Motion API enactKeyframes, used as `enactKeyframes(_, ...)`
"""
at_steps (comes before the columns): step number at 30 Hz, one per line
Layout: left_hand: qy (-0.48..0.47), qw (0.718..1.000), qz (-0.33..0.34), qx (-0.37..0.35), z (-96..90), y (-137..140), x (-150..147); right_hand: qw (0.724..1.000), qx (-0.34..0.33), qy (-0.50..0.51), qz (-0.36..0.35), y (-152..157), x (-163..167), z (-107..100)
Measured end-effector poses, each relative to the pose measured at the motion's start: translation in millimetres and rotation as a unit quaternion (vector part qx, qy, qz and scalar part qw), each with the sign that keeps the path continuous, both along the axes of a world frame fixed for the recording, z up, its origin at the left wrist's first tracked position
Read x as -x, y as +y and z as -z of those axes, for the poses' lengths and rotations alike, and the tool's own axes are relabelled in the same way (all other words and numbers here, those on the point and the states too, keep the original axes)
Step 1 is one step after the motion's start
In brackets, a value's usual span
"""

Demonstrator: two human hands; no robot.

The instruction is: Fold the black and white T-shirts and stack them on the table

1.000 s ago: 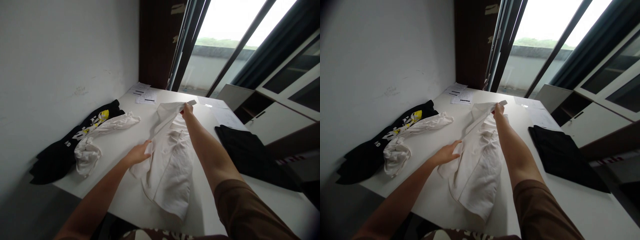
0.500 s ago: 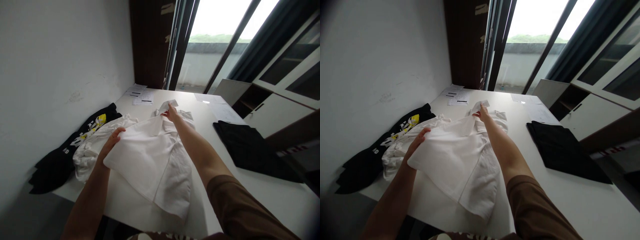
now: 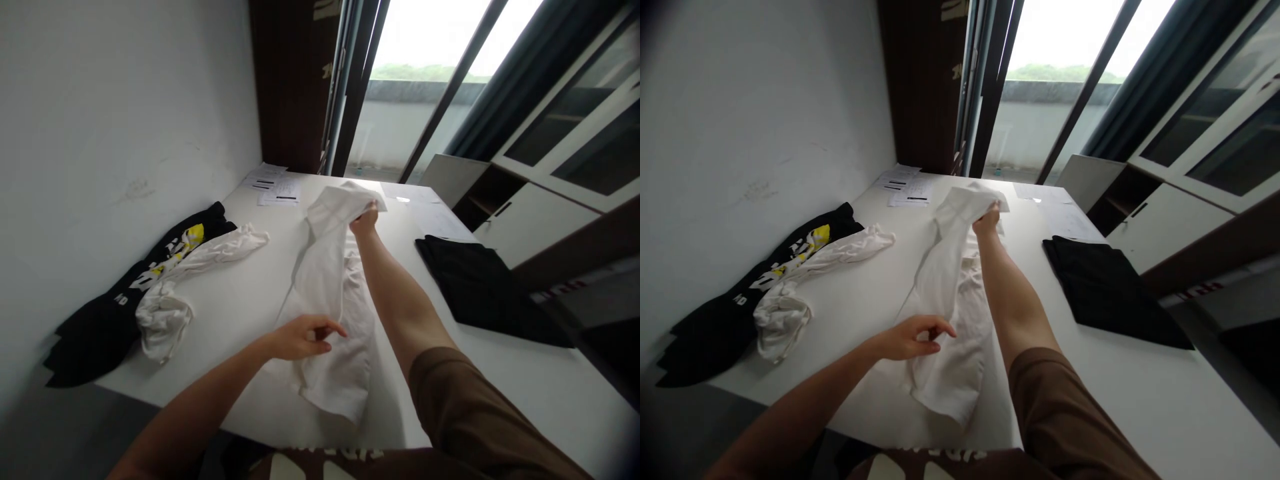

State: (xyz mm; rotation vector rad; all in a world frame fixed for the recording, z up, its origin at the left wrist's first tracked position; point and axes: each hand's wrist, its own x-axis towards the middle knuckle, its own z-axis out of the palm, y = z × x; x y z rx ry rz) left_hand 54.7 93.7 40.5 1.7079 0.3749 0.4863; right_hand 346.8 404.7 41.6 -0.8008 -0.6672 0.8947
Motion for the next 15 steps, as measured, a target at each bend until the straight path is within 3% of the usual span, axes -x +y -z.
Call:
enactKeyframes(1,0.03,0.999,0.006,-0.041,1.3,-4.8,-3.5,0.994,0.091,0.002,0.059,-12.8,-17.2,16.1)
enactKeyframes(3,0.075,0.991,0.01,-0.107,4.3,-13.3,-7.9,0.978,0.182,-0.003,0.098,-39.3,-41.9,45.1)
enactKeyframes(4,0.09,0.987,0.011,-0.134,6.0,-16.9,-9.5,0.958,0.256,-0.037,0.122,-50.7,-49.8,56.5)
enactKeyframes(7,0.116,0.972,0.02,-0.203,10.4,-26.1,-14.6,0.936,0.308,-0.078,0.152,-69.8,-63.9,74.0)
enactKeyframes(11,0.114,0.963,0.05,-0.238,10.2,-38.4,-21.8,0.916,0.317,-0.151,0.194,-70.5,-82.2,70.7)
enactKeyframes(13,0.093,0.965,0.076,-0.232,8.3,-44.4,-24.2,0.877,0.333,-0.258,0.23,-71.5,-91.7,68.5)
enactKeyframes(15,0.068,0.968,0.1,-0.221,6.4,-48.6,-25.1,0.807,0.352,-0.406,0.245,-75.9,-97.6,70.1)
